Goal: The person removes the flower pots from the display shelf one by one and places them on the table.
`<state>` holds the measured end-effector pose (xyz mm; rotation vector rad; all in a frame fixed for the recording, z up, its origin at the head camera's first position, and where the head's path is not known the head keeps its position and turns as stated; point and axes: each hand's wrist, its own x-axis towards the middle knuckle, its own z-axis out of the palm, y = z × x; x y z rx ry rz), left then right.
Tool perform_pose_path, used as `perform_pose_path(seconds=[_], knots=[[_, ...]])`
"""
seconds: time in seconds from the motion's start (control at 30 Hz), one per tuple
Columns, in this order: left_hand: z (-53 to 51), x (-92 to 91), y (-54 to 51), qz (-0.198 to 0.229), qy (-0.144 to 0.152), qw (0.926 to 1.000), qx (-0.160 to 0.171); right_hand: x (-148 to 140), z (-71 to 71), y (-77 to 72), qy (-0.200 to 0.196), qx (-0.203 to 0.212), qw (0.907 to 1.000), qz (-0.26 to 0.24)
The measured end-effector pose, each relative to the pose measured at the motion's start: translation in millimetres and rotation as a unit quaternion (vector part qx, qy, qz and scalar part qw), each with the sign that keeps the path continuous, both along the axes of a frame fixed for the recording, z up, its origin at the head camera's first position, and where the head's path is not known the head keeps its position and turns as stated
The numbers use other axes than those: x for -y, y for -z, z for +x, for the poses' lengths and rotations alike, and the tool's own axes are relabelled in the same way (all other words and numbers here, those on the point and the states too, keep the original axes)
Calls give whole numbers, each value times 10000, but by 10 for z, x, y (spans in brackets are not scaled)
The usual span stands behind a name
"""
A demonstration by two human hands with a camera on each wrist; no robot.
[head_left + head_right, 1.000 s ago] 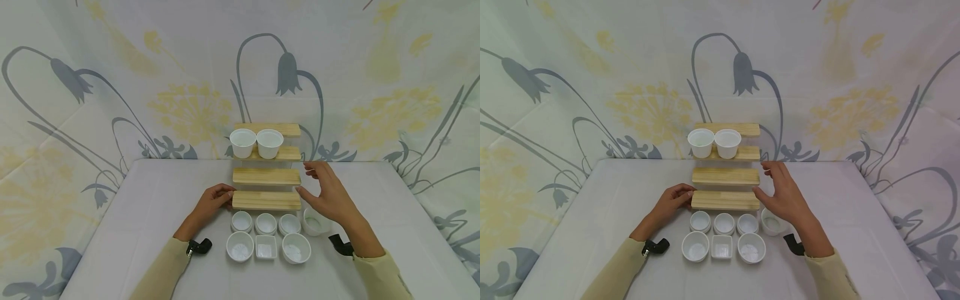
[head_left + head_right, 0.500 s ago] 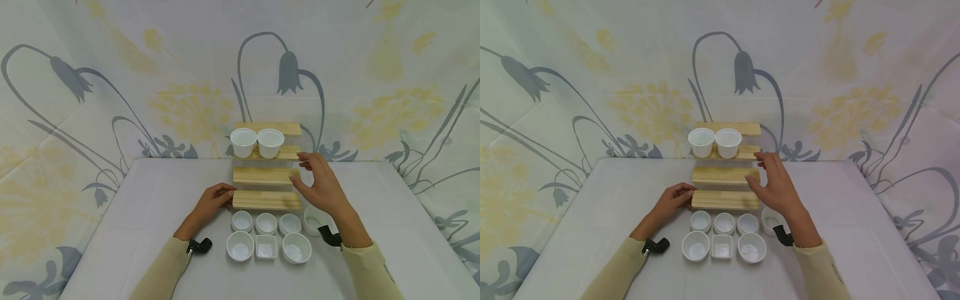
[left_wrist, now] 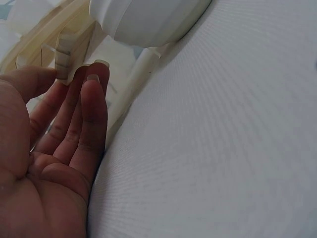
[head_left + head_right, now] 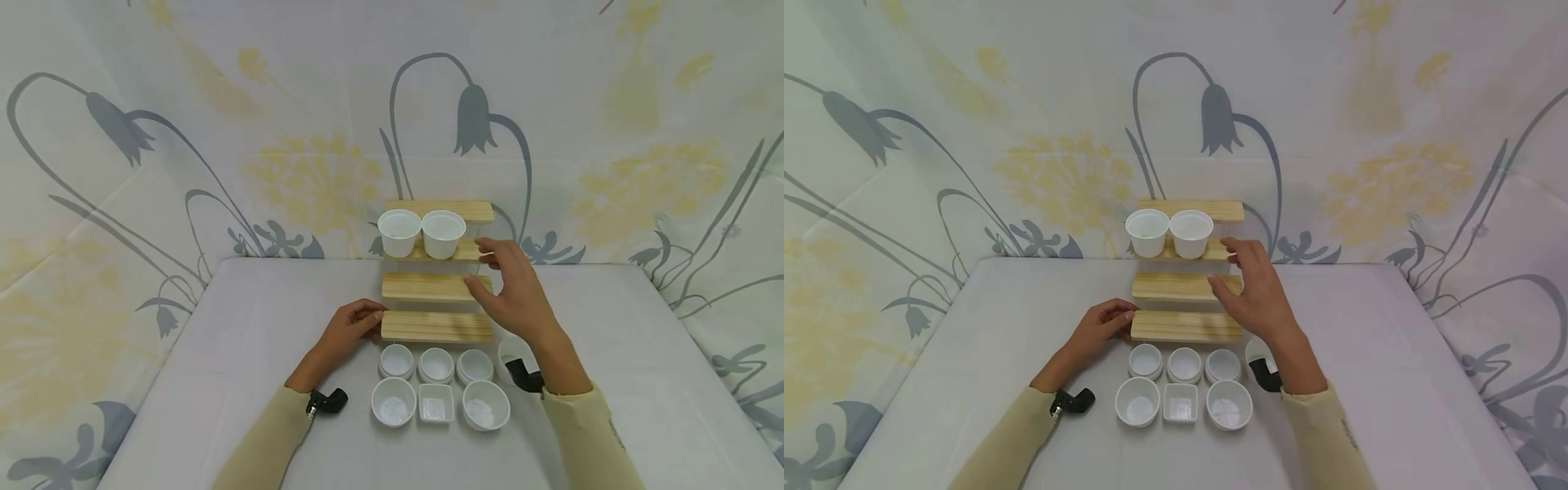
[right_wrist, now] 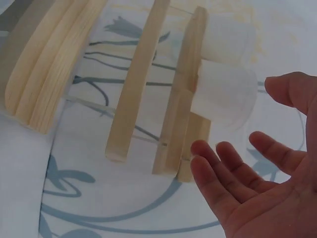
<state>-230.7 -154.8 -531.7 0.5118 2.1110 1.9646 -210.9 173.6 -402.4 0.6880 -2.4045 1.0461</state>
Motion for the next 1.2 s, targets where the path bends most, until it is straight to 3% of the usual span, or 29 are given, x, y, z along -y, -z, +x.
perform_pose_path(seconds=[0.63,0.93,1.2], knots=[[-6,-9,12,47,-13,10000,-6,133,-117,-48,201,154,9987,-441],[-4,-22,-9,280,78,9995,136,203,-152,-101,427,536,9938,-878],[0,-20,-16,225,67,9996,128,264,-194,-104,540,728,9884,-1215]])
